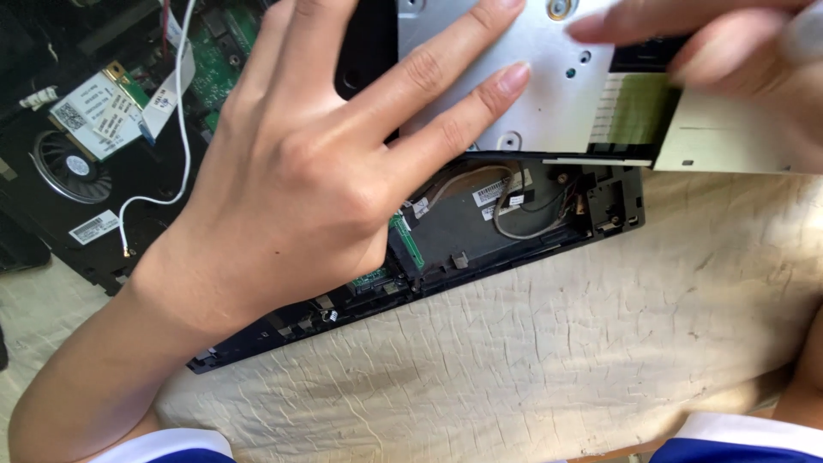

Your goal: Removing the internal optical drive from a laptop chassis using a screwdriver.

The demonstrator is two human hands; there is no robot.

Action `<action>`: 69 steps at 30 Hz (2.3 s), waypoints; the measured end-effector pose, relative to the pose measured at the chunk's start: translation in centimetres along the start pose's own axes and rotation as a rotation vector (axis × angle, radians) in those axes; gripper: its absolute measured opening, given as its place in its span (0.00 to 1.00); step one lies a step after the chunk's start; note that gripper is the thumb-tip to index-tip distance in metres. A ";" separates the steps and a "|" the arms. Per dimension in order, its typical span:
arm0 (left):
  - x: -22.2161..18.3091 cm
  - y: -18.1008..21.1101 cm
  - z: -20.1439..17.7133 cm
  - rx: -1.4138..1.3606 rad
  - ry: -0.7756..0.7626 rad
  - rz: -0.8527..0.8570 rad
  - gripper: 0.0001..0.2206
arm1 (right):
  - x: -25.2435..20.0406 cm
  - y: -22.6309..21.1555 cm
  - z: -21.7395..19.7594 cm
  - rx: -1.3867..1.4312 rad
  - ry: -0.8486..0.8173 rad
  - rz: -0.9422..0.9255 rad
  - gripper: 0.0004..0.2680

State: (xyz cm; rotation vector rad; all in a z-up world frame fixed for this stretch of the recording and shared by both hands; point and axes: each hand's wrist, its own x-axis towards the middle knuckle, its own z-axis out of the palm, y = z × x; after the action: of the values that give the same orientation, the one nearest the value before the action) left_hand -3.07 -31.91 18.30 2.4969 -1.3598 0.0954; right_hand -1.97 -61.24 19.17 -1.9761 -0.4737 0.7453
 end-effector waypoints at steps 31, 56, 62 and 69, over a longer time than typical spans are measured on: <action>0.1 -1.0 0.3 -0.147 0.007 0.155 0.25 | -1.4 -6.5 2.9 -0.535 -0.018 -0.420 0.11; 0.1 -1.3 0.7 -0.285 0.006 0.150 0.25 | -0.4 -3.7 1.1 -0.397 0.088 -0.283 0.10; 0.3 -0.6 1.0 -0.404 0.086 0.090 0.17 | -0.4 -2.1 0.2 -0.185 0.190 -0.142 0.12; 0.4 0.5 1.2 -0.432 0.167 -0.026 0.11 | 0.6 -1.7 1.1 0.025 0.242 0.170 0.06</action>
State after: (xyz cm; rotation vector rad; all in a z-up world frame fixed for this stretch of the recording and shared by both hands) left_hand -3.33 -32.83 17.31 2.0958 -1.1384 0.0031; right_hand -2.26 -59.34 20.05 -2.0681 -0.1531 0.6016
